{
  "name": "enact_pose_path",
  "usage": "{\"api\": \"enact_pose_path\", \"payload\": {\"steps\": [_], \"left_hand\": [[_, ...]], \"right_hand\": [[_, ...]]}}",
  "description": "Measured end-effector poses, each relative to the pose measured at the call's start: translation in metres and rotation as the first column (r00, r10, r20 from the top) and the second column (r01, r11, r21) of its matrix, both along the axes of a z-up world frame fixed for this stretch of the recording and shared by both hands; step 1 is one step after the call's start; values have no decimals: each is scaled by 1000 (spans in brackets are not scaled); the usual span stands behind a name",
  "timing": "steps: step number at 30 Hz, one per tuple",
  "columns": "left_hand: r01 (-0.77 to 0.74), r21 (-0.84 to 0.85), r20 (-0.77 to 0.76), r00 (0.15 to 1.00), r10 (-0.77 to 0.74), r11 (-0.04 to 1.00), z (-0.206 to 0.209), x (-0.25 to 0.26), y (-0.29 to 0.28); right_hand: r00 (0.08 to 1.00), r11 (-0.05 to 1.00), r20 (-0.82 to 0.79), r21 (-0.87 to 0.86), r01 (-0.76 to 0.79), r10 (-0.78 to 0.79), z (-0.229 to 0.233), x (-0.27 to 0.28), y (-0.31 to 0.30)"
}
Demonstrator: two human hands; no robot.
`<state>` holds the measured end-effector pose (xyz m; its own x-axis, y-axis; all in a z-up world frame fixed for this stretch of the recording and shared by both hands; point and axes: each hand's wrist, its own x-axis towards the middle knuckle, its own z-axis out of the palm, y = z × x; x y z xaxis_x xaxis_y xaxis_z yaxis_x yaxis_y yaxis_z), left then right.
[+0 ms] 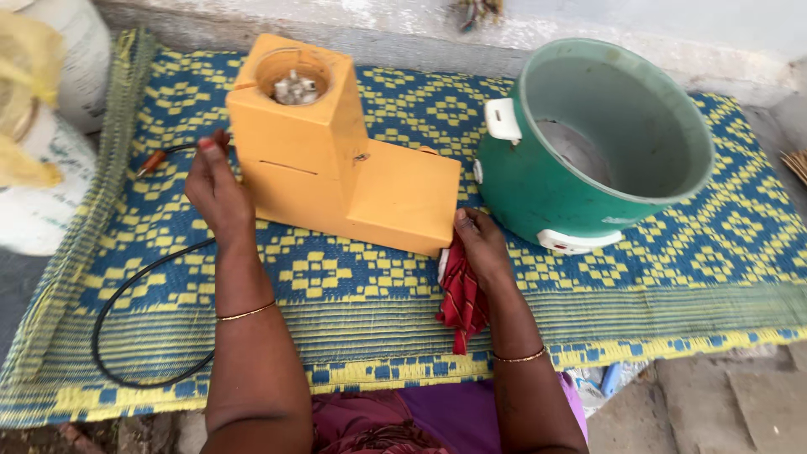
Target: The person cleans an orange blender housing and its components using a red cloth, wiping the exterior surfaces and using their fingers to clear small debris from the internal compartment.
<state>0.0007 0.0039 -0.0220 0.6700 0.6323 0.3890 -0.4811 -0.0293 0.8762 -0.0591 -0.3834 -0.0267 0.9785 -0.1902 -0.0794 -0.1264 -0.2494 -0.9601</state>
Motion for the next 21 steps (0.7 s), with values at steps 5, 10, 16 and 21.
{"api": "enact_pose_path", "payload": {"steps": [5, 10, 16, 21], "left_hand": [[-31, 56, -247, 968, 44, 998, 35, -18, 9], [175, 576, -537, 817, 209, 798, 86, -57, 12], [618, 653, -749, 446, 490, 437, 74, -73, 19], [588, 781, -592, 589, 550, 211, 22, -56, 44]], "right_hand": [[993, 984, -76, -165, 72, -85, 15, -6, 13], [996, 976, -44, -204, 69, -80, 23, -14, 19], [993, 942, -13, -319, 105, -116, 20, -13, 19], [987, 950, -46, -281, 134, -153, 26, -13, 25]]}}
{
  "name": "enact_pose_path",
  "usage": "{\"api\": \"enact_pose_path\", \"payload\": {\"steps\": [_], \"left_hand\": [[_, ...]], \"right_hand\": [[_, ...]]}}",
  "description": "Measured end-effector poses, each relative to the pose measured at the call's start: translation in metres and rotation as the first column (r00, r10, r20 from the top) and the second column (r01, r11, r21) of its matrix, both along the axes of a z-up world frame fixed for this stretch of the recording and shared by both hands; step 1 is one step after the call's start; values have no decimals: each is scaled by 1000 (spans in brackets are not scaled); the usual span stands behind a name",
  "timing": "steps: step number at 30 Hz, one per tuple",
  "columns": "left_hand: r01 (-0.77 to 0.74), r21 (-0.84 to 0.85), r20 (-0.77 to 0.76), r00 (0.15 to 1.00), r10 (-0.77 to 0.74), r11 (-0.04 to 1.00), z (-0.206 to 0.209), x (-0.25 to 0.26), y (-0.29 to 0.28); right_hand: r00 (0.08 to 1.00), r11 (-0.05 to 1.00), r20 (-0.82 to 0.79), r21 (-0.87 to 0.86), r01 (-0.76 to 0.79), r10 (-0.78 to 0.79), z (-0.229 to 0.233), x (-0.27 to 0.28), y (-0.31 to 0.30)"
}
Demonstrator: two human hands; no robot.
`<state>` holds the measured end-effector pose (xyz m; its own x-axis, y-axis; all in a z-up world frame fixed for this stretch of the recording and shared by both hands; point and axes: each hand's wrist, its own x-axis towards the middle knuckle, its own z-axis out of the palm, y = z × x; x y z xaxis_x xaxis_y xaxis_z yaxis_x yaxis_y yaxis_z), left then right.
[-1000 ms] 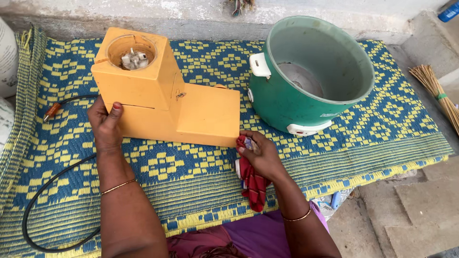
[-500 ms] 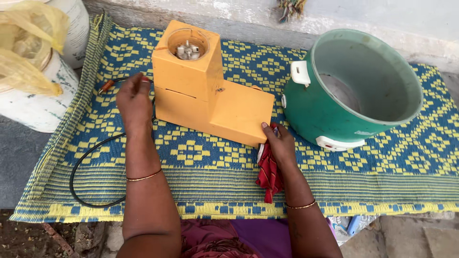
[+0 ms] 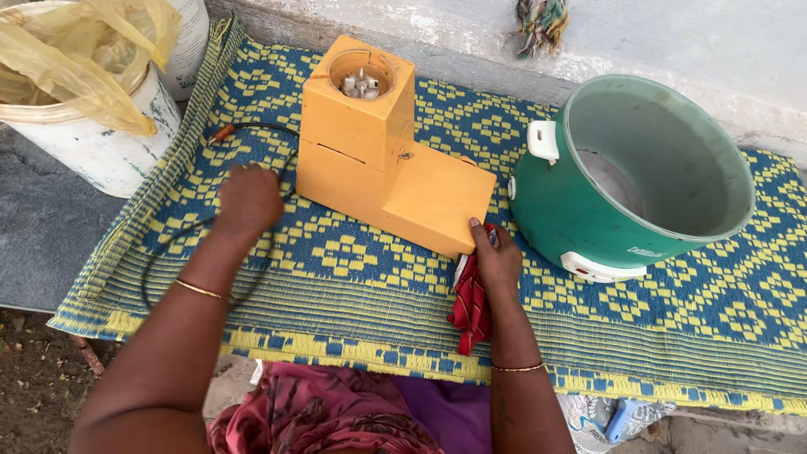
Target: The person cleans an orange blender housing and its components using a red cloth, wiping the exterior surfaces and using their fingers to clear small debris from the internal compartment.
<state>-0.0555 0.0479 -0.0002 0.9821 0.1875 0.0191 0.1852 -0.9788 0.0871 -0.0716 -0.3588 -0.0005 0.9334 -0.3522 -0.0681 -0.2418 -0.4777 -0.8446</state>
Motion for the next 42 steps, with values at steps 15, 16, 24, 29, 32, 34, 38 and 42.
{"api": "enact_pose_path", "payload": {"steps": [15, 16, 24, 29, 32, 34, 38, 42], "left_hand": [[82, -877, 179, 970, 164, 473, 127, 42, -27], [12, -917, 78, 986, 149, 399, 125, 34, -28], [559, -684, 682, 718, 140, 469, 73, 34, -65], [698, -641, 763, 625, 166, 319, 64, 82, -54], [756, -614, 788, 602, 126, 226, 70, 109, -45], [739, -648, 760, 641, 101, 186, 77, 125, -37], [775, -625, 780, 625, -36, -96, 85, 145, -43], [753, -628, 778, 613, -138, -194, 93, 176, -63]], "right_hand": [[974, 936, 154, 286, -205, 167, -25, 42, -29], [969, 926, 160, 297, -231, 190, -25, 44, -30], [921, 798, 86, 472, -374, 381, -18, 53, -43], [886, 741, 73, 519, -426, 459, -5, 42, -38], [877, 773, -70, 509, -379, 476, 2, 9, -20], [890, 799, -126, 508, -322, 439, 0, -22, 0], [969, 762, -106, 638, -107, 225, -4, -63, 43], [961, 623, -190, 782, 23, 203, 10, -73, 49]]}}
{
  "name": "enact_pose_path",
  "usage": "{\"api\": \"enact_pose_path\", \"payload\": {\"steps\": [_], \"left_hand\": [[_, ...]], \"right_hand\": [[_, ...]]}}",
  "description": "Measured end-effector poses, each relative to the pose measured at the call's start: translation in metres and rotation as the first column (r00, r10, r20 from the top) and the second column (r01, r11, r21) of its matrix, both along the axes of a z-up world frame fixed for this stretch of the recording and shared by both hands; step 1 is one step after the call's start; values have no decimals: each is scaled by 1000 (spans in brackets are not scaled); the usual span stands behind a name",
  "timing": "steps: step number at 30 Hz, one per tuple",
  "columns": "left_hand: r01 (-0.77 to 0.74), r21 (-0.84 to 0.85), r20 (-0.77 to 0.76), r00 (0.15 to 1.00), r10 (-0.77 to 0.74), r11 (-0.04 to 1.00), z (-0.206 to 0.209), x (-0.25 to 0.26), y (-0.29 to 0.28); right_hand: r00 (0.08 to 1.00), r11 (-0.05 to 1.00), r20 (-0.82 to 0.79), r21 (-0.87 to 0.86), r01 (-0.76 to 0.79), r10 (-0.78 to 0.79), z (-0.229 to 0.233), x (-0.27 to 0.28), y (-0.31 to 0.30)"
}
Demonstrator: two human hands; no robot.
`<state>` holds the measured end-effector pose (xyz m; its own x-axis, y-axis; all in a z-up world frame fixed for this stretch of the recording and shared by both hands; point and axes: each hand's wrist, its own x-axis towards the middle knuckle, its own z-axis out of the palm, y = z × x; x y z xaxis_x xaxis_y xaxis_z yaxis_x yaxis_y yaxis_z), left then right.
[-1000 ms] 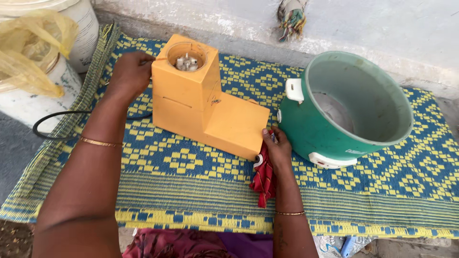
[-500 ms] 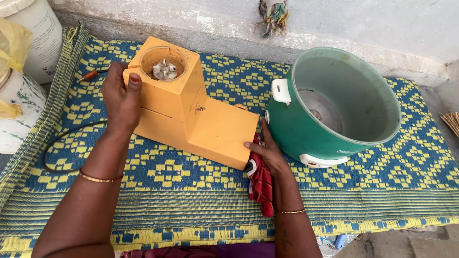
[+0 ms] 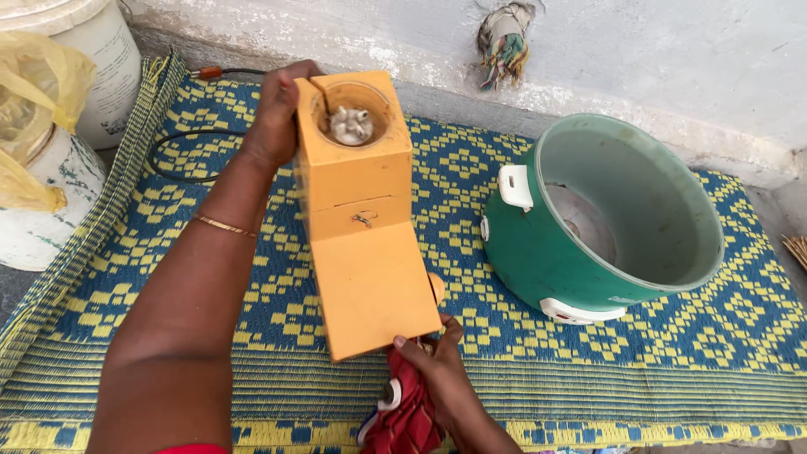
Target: The person cleans an orange blender housing and its components using a red cloth, wiping the exterior surfaces and using their fingers to clear small debris from the internal compartment.
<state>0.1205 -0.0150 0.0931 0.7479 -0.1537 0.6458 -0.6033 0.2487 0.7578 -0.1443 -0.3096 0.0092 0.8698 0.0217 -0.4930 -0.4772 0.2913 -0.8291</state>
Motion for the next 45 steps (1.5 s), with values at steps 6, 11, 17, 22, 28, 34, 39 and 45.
{"api": "enact_pose_path", "payload": {"steps": [6, 11, 17, 22, 28, 34, 39, 45], "left_hand": [[16, 106, -63, 998, -9, 994, -18, 52, -52], [-88, 254, -268, 951, 157, 963, -23, 65, -58], [-593, 509, 90, 758, 646, 624, -41, 10, -40], [-624, -17, 31, 781, 624, 781, -91, -92, -45], [-385, -120, -134, 920, 369, 915, -125, -114, -61], [-275, 148, -138, 945, 296, 950, -114, -106, -52], [-176, 152, -267, 940, 212, 973, -108, -102, -51], [-124, 237, -272, 944, 189, 963, -114, -94, -49]], "right_hand": [[987, 976, -161, 216, 24, 11, 16, -16, 13], [984, 978, -155, 201, -59, 91, 18, -12, 8], [982, 979, -105, 145, -144, 160, 17, -15, -6], [940, 955, 239, -233, -186, 242, 29, -18, -57], [833, 985, 545, -68, 161, -98, 64, 8, -62], [506, 826, 839, -421, 374, 199, 114, 61, -6], [154, 467, 715, -587, 661, 681, 140, 109, 58], [107, 271, 539, -574, 773, 836, 113, 142, 102]]}}
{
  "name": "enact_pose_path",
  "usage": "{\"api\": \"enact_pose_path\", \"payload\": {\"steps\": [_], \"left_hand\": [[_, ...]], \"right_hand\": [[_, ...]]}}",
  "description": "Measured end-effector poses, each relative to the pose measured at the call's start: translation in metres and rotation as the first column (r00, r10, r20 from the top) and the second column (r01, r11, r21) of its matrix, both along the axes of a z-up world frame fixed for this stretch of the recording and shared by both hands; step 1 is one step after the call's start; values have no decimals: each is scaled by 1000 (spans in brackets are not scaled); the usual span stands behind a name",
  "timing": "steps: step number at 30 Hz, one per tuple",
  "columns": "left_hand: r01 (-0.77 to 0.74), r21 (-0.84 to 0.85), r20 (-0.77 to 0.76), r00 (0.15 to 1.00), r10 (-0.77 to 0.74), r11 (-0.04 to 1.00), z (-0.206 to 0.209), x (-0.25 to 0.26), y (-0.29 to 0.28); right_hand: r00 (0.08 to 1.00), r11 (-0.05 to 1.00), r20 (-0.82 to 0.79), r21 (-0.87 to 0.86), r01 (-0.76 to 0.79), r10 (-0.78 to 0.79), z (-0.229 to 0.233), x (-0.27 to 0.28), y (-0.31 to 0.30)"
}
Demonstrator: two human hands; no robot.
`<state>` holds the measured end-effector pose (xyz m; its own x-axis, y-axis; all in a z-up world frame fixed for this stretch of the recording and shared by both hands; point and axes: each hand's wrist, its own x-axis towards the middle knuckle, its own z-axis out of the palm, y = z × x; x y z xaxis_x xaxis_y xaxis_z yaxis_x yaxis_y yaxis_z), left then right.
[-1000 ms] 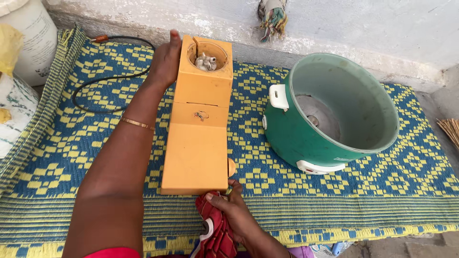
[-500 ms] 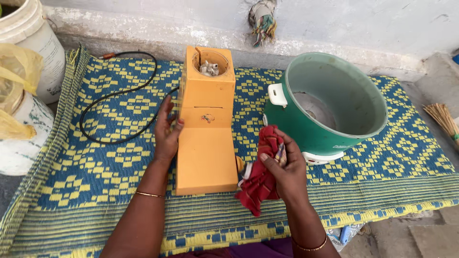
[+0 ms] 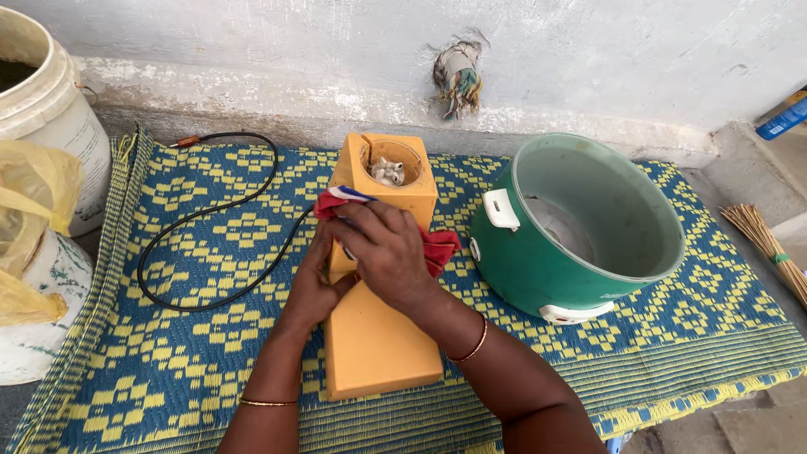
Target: The person cleans an orange blender housing and its components using a red cloth, wiping the exterior surfaces and using their fingers to clear small debris from the internal compartment.
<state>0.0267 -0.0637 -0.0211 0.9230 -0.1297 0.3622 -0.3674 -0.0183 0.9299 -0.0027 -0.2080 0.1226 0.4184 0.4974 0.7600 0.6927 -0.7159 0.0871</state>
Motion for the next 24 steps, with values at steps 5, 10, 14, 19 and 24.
{"api": "enact_pose_path", "payload": {"steps": [5, 10, 14, 19, 24], "left_hand": [[25, -7, -17, 1000, -25, 1000, 11, -3, 0], [47, -72, -22, 999, -48, 996, 15, -3, 0], [29, -27, -14, 999, -29, 999, 14, -4, 3], [-28, 81, 22, 999, 26, 996, 11, -3, 6], [16, 32, -71, 997, -14, 999, 8, 0, 5]], "right_hand": [[990, 980, 124, 194, 37, -62, -24, 16, -34], [983, 889, -22, 423, 174, -182, -35, 12, -69], [976, 868, -7, 455, 197, -218, -31, 6, -59], [989, 964, 79, 243, 104, -127, -22, 4, -10], [992, 999, 122, 17, 40, -42, -18, 6, 6]]}}
